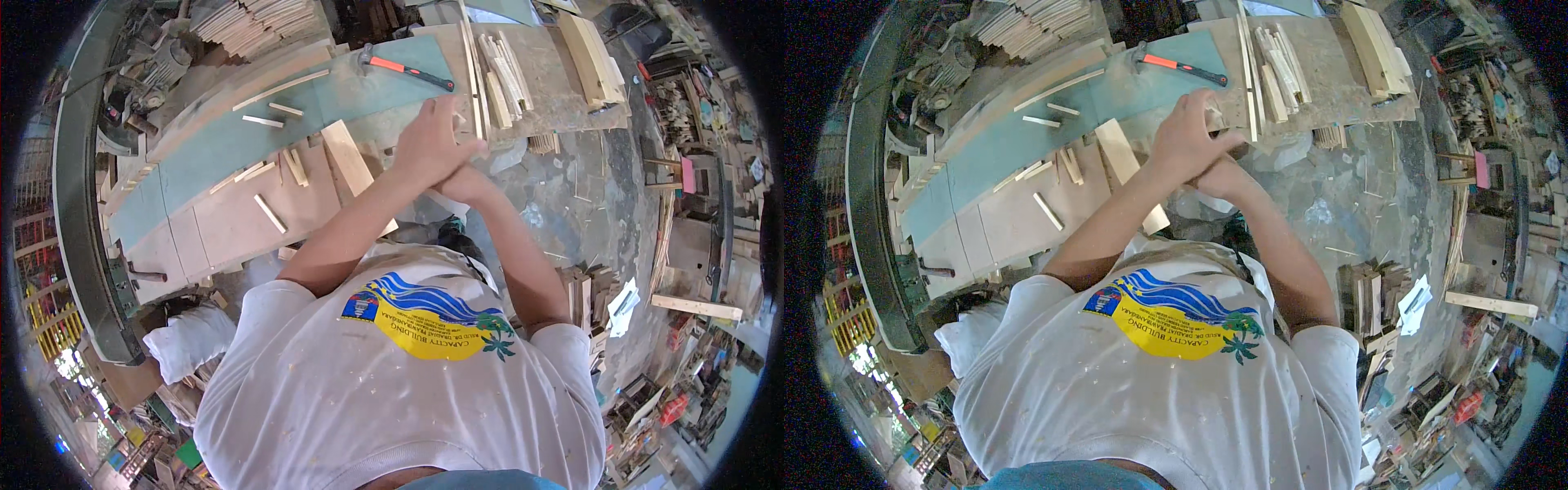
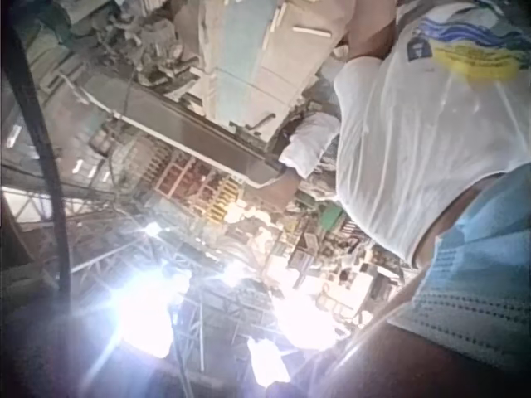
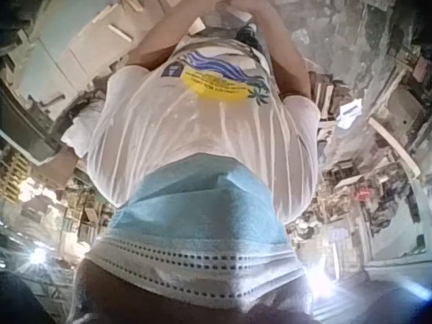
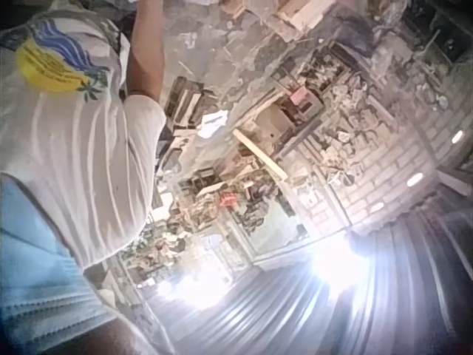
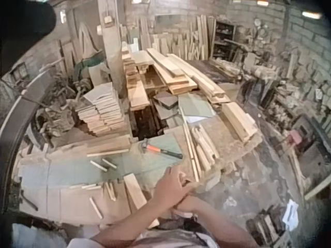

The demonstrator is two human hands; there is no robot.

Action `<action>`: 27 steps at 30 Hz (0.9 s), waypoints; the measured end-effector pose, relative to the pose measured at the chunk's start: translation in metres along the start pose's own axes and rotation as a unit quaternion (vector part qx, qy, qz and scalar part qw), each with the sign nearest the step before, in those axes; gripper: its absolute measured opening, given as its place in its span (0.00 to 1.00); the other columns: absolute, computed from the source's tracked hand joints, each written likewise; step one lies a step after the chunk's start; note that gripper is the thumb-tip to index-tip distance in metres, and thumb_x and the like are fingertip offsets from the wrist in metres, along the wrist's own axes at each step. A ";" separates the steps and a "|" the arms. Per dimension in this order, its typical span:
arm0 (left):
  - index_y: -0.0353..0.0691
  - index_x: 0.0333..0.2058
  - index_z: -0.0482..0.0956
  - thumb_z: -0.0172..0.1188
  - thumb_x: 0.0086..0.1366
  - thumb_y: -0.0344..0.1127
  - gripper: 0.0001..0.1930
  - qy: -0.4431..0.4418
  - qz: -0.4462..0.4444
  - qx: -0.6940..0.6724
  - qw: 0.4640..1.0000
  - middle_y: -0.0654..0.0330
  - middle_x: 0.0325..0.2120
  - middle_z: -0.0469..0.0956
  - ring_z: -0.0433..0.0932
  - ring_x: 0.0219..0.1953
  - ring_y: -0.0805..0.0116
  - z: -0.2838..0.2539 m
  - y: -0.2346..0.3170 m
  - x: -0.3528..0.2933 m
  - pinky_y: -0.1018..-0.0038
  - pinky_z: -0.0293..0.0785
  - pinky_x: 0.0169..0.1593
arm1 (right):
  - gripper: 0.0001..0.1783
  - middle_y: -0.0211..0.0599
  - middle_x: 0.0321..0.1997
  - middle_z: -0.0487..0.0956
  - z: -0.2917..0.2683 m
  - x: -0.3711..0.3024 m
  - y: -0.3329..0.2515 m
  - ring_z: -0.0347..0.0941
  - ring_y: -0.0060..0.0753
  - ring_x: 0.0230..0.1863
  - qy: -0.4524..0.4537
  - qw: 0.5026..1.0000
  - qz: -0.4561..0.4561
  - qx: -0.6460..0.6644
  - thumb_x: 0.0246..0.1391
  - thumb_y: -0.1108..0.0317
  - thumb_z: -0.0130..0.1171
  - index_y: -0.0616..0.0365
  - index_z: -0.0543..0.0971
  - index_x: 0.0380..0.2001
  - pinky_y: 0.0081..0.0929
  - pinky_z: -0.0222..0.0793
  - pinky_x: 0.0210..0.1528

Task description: The person assembles small wooden components by hand, fitting thin strips into a larger block. They then use a roll of tape to secure the assembled pieces together on a workbench in a cluttered workshop.

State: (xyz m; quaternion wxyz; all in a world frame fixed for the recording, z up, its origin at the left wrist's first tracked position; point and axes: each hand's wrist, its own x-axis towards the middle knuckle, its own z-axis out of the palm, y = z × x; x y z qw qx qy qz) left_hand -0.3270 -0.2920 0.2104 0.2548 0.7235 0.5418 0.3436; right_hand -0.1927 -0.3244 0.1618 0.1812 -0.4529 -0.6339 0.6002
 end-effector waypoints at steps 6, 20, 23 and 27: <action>0.38 0.45 0.72 0.71 0.57 0.38 0.21 -0.158 -0.183 -0.262 0.934 0.60 0.26 0.78 0.77 0.24 0.69 -0.021 -0.034 0.021 0.72 0.75 0.34 | 0.36 0.55 0.56 0.79 0.004 -0.018 -0.045 0.74 0.49 0.60 -0.011 0.992 0.012 -0.125 0.51 0.51 0.68 0.65 0.75 0.57 0.38 0.66 0.63; 0.35 0.52 0.69 0.66 0.59 0.38 0.25 -0.104 -0.071 -0.111 0.986 0.49 0.36 0.81 0.82 0.36 0.52 0.012 -0.021 -0.012 0.59 0.78 0.44 | 0.26 0.43 0.53 0.82 0.015 -0.026 -0.005 0.74 0.34 0.56 -0.049 0.997 0.059 -0.020 0.54 0.55 0.68 0.58 0.79 0.53 0.36 0.67 0.59; 0.35 0.54 0.69 0.67 0.57 0.40 0.29 -0.052 -0.044 -0.039 0.997 0.41 0.40 0.81 0.81 0.42 0.42 0.014 -0.009 -0.021 0.54 0.76 0.47 | 0.28 0.45 0.54 0.81 0.022 -0.019 -0.002 0.75 0.38 0.57 -0.049 0.998 0.042 0.013 0.54 0.57 0.67 0.59 0.78 0.55 0.37 0.68 0.59; 0.34 0.52 0.70 0.66 0.56 0.39 0.27 -0.160 -0.136 0.014 0.978 0.39 0.39 0.81 0.80 0.44 0.41 -0.020 0.008 -0.002 0.54 0.76 0.47 | 0.30 0.49 0.54 0.81 0.027 -0.028 -0.029 0.76 0.42 0.55 -0.017 0.996 0.052 -0.070 0.53 0.58 0.67 0.62 0.76 0.57 0.37 0.69 0.58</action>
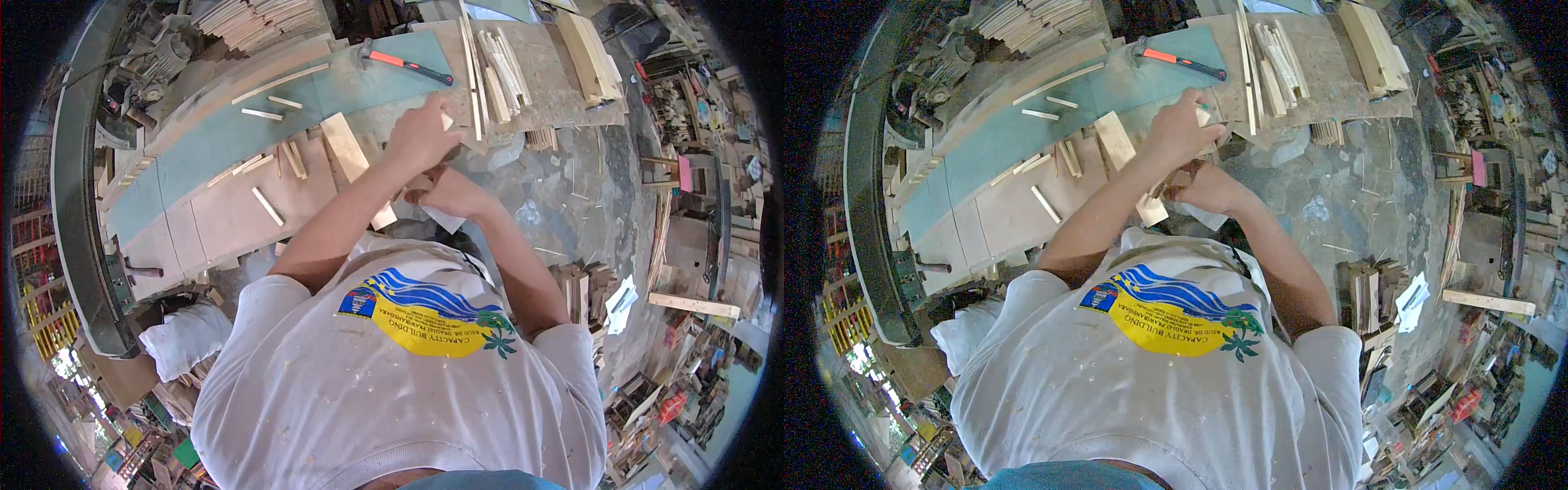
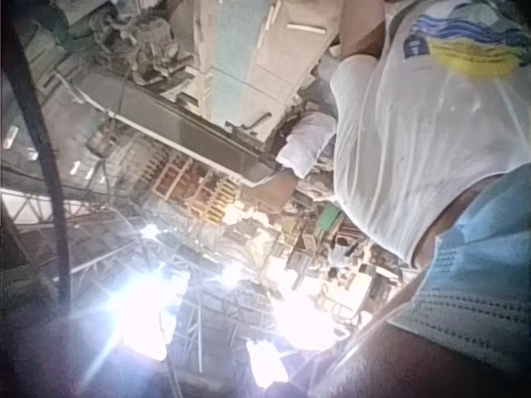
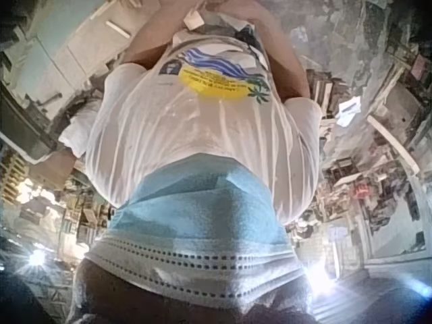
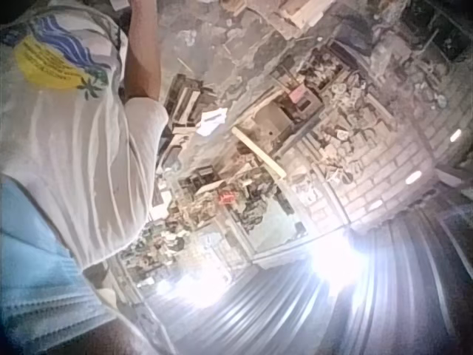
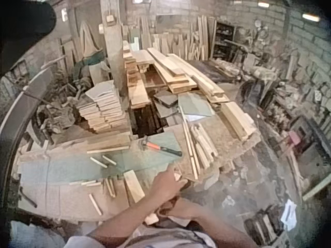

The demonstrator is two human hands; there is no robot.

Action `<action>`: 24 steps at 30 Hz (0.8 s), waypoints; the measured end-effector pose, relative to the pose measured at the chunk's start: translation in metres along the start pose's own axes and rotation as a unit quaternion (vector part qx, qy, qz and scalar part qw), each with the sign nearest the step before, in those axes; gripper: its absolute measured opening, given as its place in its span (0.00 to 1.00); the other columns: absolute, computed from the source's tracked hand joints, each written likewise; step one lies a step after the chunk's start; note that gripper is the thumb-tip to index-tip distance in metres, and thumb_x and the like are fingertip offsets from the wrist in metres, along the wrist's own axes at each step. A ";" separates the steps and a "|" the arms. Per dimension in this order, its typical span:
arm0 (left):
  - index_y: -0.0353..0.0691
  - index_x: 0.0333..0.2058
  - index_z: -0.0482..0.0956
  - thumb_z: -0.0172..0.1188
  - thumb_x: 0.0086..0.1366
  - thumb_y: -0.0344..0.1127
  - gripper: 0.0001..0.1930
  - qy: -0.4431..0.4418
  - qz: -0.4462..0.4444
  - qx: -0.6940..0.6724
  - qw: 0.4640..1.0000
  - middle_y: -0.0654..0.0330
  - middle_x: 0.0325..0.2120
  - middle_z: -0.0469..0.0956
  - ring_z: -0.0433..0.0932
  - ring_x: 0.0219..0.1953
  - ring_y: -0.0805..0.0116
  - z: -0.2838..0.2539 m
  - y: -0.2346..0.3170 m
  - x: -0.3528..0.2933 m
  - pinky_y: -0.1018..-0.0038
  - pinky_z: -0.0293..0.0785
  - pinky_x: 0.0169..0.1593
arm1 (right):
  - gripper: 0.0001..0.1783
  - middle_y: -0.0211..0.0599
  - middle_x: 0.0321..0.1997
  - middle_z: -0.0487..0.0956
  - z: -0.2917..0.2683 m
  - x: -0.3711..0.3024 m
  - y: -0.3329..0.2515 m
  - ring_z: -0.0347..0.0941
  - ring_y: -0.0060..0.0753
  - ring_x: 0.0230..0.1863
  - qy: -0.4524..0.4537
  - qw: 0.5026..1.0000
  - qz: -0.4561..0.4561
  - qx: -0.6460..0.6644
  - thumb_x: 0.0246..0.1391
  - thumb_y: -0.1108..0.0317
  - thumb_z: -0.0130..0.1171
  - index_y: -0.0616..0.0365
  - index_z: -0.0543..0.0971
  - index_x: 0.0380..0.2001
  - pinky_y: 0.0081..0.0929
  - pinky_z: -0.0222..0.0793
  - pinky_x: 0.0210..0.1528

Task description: The person assembles small wooden components by hand, fitting thin strips into a larger block. They then use a roll of tape to secure the assembled pieces together on a workbench in a cluttered workshop.

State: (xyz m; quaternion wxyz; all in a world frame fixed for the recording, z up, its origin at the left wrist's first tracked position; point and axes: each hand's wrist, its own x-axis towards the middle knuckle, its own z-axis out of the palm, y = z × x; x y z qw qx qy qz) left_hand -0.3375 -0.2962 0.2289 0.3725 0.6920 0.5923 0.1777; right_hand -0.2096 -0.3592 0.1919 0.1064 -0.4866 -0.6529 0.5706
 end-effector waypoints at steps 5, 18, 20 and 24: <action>0.34 0.49 0.71 0.62 0.56 0.34 0.22 -0.093 0.015 -0.183 0.979 0.53 0.28 0.80 0.82 0.28 0.57 0.006 -0.031 0.023 0.61 0.79 0.42 | 0.31 0.49 0.54 0.81 -0.016 -0.011 -0.014 0.75 0.43 0.56 -0.047 0.998 0.003 -0.028 0.54 0.57 0.67 0.63 0.75 0.57 0.37 0.67 0.60; 0.38 0.50 0.68 0.62 0.62 0.37 0.20 -0.143 0.045 -0.374 0.915 0.62 0.24 0.76 0.77 0.22 0.64 0.020 -0.030 0.025 0.66 0.79 0.43 | 0.28 0.46 0.56 0.79 -0.023 -0.002 0.009 0.74 0.38 0.58 -0.037 0.997 -0.044 0.047 0.57 0.53 0.66 0.60 0.77 0.55 0.37 0.68 0.60; 0.36 0.51 0.67 0.63 0.62 0.39 0.23 -0.004 0.092 -0.169 0.981 0.58 0.27 0.79 0.80 0.27 0.57 0.017 -0.022 0.015 0.63 0.79 0.44 | 0.27 0.49 0.55 0.80 -0.018 0.004 0.008 0.76 0.41 0.56 -0.013 0.998 -0.041 0.047 0.57 0.56 0.65 0.60 0.77 0.55 0.38 0.69 0.58; 0.34 0.51 0.69 0.63 0.62 0.40 0.23 0.202 0.167 0.050 0.964 0.52 0.29 0.79 0.81 0.33 0.49 0.029 -0.014 -0.002 0.60 0.78 0.40 | 0.30 0.54 0.54 0.80 -0.007 0.025 0.013 0.76 0.45 0.55 0.026 0.996 -0.075 -0.037 0.55 0.58 0.66 0.63 0.75 0.57 0.39 0.70 0.58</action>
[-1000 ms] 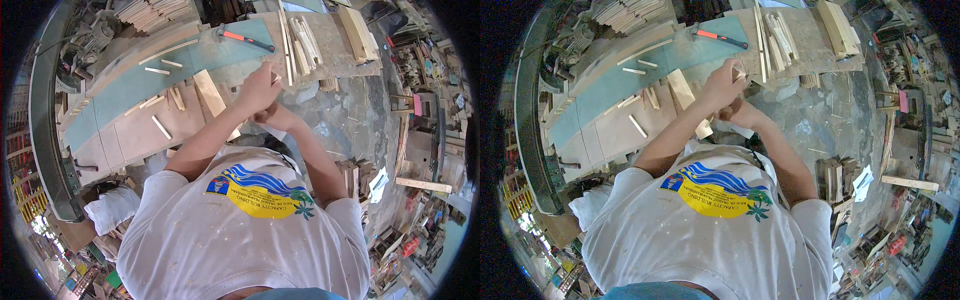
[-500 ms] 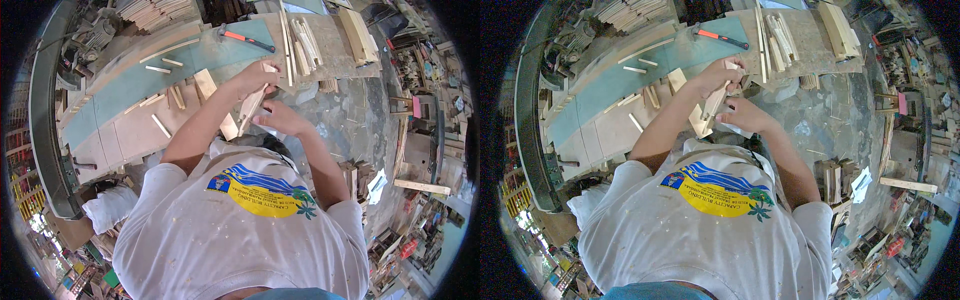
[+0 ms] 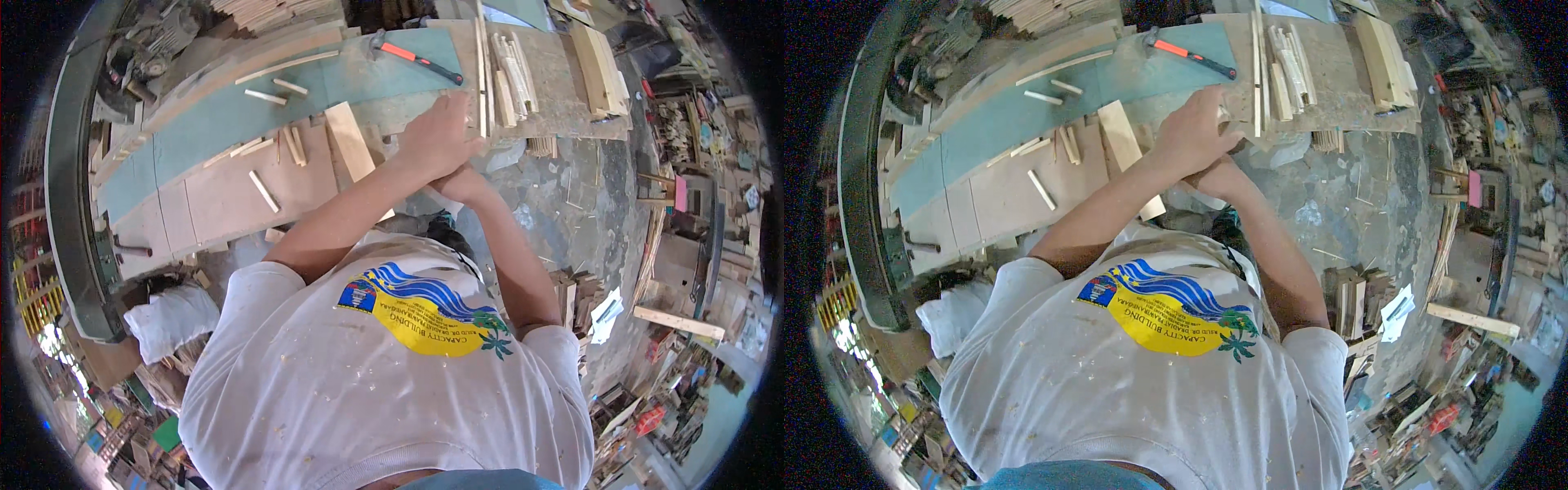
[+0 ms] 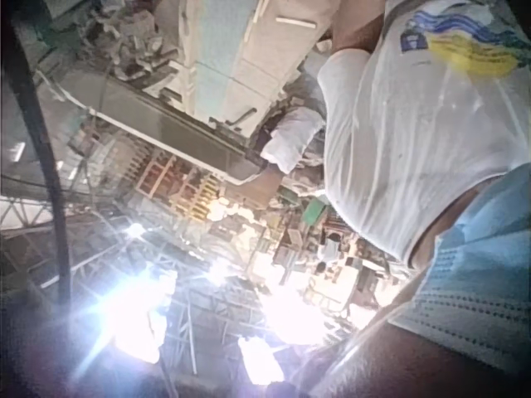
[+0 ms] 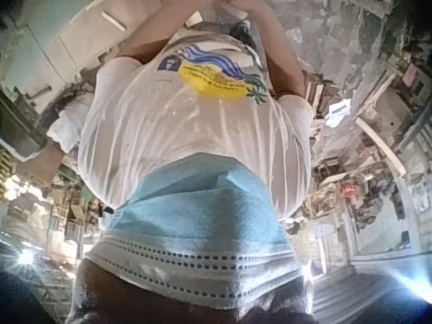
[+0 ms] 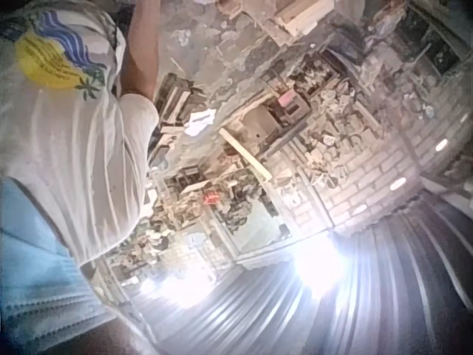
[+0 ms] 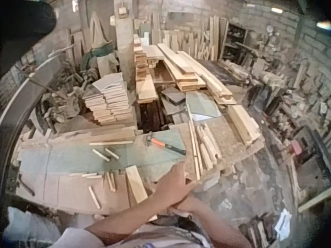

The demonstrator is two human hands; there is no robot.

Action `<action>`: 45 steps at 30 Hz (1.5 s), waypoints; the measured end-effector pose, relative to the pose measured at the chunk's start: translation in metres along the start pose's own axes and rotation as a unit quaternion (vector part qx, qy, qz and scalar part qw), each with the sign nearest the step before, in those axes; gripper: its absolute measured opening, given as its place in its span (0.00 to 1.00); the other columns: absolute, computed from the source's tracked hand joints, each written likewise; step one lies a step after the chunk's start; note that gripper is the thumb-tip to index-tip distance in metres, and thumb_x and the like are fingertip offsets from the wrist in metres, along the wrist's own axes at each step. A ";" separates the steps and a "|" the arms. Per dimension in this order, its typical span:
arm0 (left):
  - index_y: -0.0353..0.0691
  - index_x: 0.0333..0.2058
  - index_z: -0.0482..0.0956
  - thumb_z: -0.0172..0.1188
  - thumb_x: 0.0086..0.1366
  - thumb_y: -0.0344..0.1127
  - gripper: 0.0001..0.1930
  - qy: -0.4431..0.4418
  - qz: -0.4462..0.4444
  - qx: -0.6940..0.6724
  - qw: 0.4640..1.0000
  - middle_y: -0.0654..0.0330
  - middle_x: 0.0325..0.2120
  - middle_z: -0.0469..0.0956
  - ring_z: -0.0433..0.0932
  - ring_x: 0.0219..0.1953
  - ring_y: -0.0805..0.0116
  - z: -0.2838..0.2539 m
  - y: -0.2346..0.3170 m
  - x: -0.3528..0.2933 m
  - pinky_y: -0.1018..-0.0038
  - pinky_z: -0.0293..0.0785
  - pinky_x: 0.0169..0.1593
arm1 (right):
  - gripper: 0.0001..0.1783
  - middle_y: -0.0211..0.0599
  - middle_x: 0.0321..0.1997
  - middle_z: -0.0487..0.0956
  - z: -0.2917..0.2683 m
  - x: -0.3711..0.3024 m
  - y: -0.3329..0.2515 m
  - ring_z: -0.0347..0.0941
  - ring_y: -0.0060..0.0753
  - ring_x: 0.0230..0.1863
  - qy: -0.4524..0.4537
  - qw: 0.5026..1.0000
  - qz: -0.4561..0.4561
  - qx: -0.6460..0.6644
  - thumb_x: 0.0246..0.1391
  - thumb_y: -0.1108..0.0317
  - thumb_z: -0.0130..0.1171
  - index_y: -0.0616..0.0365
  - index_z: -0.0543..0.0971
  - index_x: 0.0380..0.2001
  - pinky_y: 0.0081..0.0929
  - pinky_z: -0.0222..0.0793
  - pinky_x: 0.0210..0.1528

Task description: The person assembles small wooden components by hand, fitting thin strips into a larger block. They then use a roll of tape to secure the assembled pieces together on a workbench in a cluttered workshop.

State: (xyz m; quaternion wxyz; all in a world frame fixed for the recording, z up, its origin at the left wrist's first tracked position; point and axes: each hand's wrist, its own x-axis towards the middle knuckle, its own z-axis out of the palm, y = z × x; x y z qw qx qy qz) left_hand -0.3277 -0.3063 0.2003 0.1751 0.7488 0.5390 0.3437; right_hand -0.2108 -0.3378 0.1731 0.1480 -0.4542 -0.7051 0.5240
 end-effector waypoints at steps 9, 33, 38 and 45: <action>0.38 0.41 0.73 0.59 0.64 0.33 0.10 -0.219 -0.303 -0.612 0.697 0.63 0.23 0.73 0.74 0.19 0.73 -0.032 -0.054 0.023 0.68 0.79 0.36 | 0.28 0.51 0.48 0.81 -0.021 -0.004 -0.022 0.77 0.44 0.50 -0.066 0.995 0.016 -0.073 0.53 0.54 0.69 0.62 0.80 0.51 0.38 0.69 0.55; 0.36 0.40 0.74 0.47 0.76 0.54 0.23 -0.194 -0.369 -0.565 0.712 0.60 0.27 0.74 0.71 0.24 0.70 -0.036 -0.059 0.019 0.72 0.73 0.29 | 0.39 0.51 0.33 0.81 -0.002 -0.006 -0.053 0.80 0.53 0.37 0.075 0.987 0.034 -0.141 0.37 0.35 0.73 0.63 0.78 0.37 0.44 0.74 0.39; 0.39 0.43 0.72 0.48 0.76 0.56 0.23 -0.259 -0.296 -0.488 0.779 0.62 0.30 0.74 0.71 0.26 0.74 -0.054 -0.050 0.023 0.74 0.71 0.29 | 0.24 0.39 0.44 0.78 -0.016 -0.027 -0.075 0.75 0.48 0.46 0.224 0.928 -0.130 -0.268 0.42 0.54 0.75 0.54 0.80 0.39 0.41 0.71 0.46; 0.47 0.50 0.73 0.49 0.76 0.53 0.17 -0.350 -0.264 -0.456 0.775 0.67 0.35 0.75 0.75 0.33 0.78 -0.099 -0.039 0.029 0.75 0.75 0.32 | 0.21 0.26 0.43 0.72 -0.033 -0.003 -0.107 0.70 0.35 0.51 0.149 0.789 -0.361 -0.475 0.43 0.63 0.68 0.40 0.81 0.44 0.43 0.62 0.58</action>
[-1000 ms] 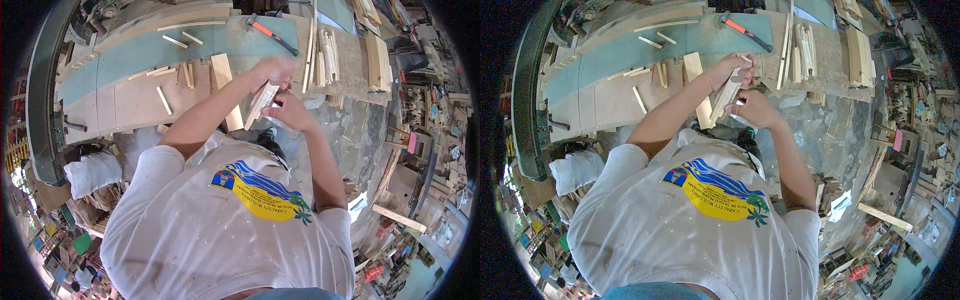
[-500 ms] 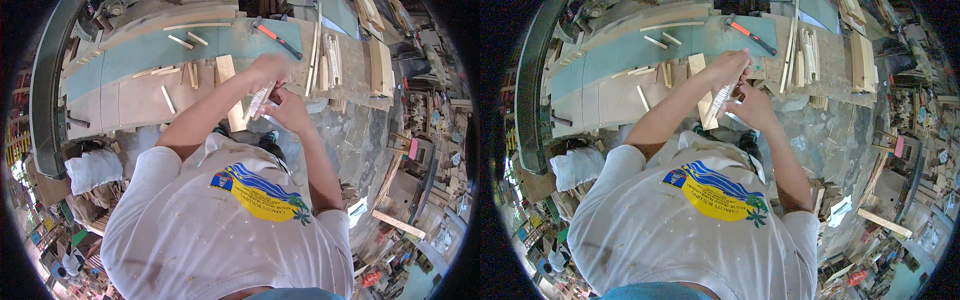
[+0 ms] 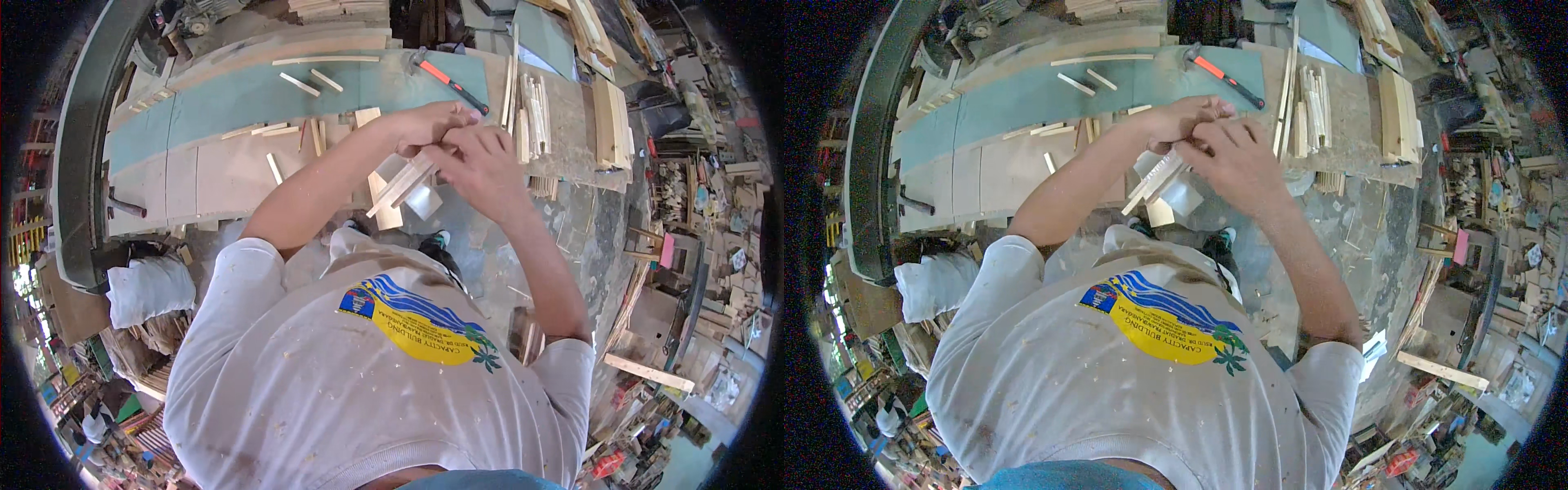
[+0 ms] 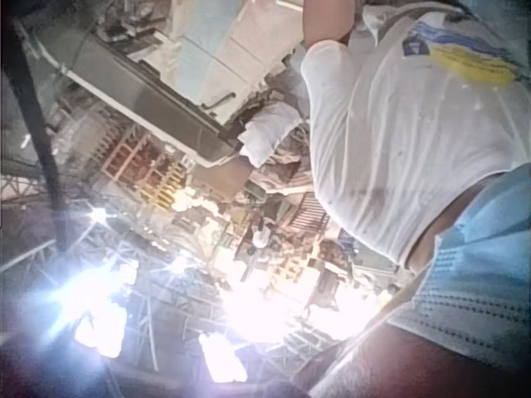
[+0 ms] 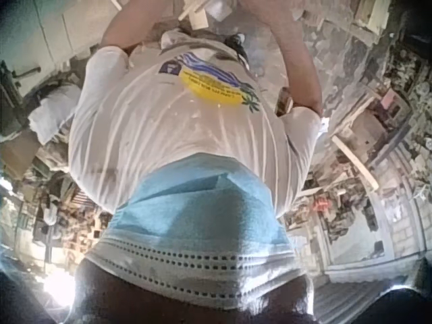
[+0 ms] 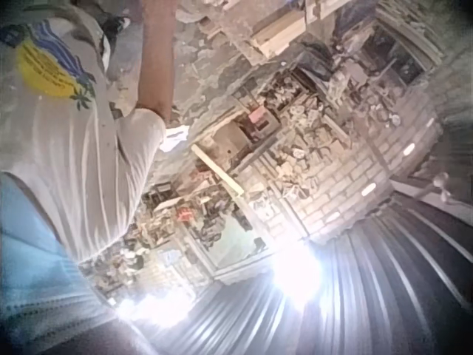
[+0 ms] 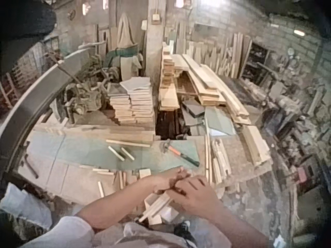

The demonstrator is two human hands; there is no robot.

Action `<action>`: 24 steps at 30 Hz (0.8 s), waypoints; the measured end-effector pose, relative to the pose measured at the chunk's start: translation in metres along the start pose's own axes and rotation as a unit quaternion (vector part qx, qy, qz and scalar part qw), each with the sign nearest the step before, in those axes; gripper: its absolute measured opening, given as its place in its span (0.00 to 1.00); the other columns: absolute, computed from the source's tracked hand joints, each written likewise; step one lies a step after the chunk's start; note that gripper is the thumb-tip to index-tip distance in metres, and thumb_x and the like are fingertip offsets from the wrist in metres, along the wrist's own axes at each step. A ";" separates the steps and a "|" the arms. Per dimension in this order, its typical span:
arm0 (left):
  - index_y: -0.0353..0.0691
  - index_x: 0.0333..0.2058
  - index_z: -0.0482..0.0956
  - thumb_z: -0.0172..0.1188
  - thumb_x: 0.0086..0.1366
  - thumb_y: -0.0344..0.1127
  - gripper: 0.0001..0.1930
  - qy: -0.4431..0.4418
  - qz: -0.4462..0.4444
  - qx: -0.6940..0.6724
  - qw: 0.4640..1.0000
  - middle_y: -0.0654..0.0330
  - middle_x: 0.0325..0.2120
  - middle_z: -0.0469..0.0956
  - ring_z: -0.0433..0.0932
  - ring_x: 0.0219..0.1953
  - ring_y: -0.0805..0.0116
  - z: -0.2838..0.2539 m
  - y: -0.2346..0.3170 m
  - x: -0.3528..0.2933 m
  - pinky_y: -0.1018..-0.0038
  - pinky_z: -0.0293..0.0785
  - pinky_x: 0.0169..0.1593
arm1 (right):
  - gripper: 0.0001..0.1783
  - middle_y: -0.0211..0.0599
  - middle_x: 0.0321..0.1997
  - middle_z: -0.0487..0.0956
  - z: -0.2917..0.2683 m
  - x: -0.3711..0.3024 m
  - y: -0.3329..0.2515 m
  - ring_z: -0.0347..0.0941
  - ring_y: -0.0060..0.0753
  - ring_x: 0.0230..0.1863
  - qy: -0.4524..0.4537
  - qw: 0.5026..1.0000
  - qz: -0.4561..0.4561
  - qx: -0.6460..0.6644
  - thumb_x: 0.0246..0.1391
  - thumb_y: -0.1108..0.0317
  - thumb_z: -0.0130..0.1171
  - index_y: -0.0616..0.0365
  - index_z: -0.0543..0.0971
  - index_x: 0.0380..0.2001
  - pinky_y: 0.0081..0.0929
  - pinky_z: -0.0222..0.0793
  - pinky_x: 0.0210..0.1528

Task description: The person assembles small wooden components by hand, fitting thin strips into a larger block. They then use a roll of tape to secure the assembled pieces together on a workbench in a cluttered workshop.

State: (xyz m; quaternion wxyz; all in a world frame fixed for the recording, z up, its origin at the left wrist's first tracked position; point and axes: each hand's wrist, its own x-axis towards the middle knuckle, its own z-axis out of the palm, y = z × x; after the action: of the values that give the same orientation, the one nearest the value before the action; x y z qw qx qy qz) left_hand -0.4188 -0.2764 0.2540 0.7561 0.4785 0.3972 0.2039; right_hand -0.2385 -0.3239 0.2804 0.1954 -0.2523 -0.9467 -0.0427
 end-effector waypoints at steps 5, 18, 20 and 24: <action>0.48 0.54 0.72 0.49 0.76 0.48 0.16 -0.047 0.023 -0.115 0.992 0.65 0.42 0.77 0.77 0.42 0.75 -0.022 -0.024 0.001 0.74 0.79 0.39 | 0.25 0.27 0.42 0.72 0.001 0.030 -0.017 0.70 0.35 0.49 -0.038 0.997 -0.069 -0.022 0.39 0.63 0.70 0.41 0.82 0.46 0.39 0.62 0.58; 0.35 0.61 0.67 0.58 0.69 0.42 0.26 0.195 0.158 -0.005 0.968 0.51 0.46 0.80 0.79 0.50 0.60 -0.119 -0.146 -0.133 0.65 0.74 0.55 | 0.27 0.45 0.49 0.75 0.053 0.035 -0.042 0.75 0.54 0.48 -0.160 0.951 0.231 0.131 0.51 0.62 0.70 0.59 0.71 0.50 0.46 0.73 0.48; 0.36 0.61 0.68 0.61 0.67 0.42 0.28 0.189 0.197 0.006 0.962 0.51 0.46 0.80 0.79 0.49 0.60 -0.094 -0.160 -0.136 0.64 0.74 0.55 | 0.28 0.46 0.50 0.75 0.069 0.037 -0.054 0.75 0.55 0.49 -0.152 0.938 0.269 0.159 0.52 0.61 0.69 0.60 0.70 0.52 0.46 0.73 0.48; 0.37 0.61 0.69 0.63 0.64 0.44 0.30 0.233 0.131 0.108 0.958 0.52 0.47 0.81 0.79 0.49 0.62 -0.078 -0.144 -0.117 0.67 0.73 0.55 | 0.30 0.49 0.51 0.74 0.090 0.043 -0.074 0.75 0.57 0.50 -0.151 0.928 0.275 0.200 0.55 0.60 0.66 0.59 0.69 0.57 0.47 0.72 0.49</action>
State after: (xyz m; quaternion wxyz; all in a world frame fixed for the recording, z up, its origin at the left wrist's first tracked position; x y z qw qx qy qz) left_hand -0.5618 -0.3792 0.1559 0.5533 0.5445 0.5157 0.3626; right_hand -0.3402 -0.3520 0.2157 0.1005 -0.4617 -0.8477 0.2411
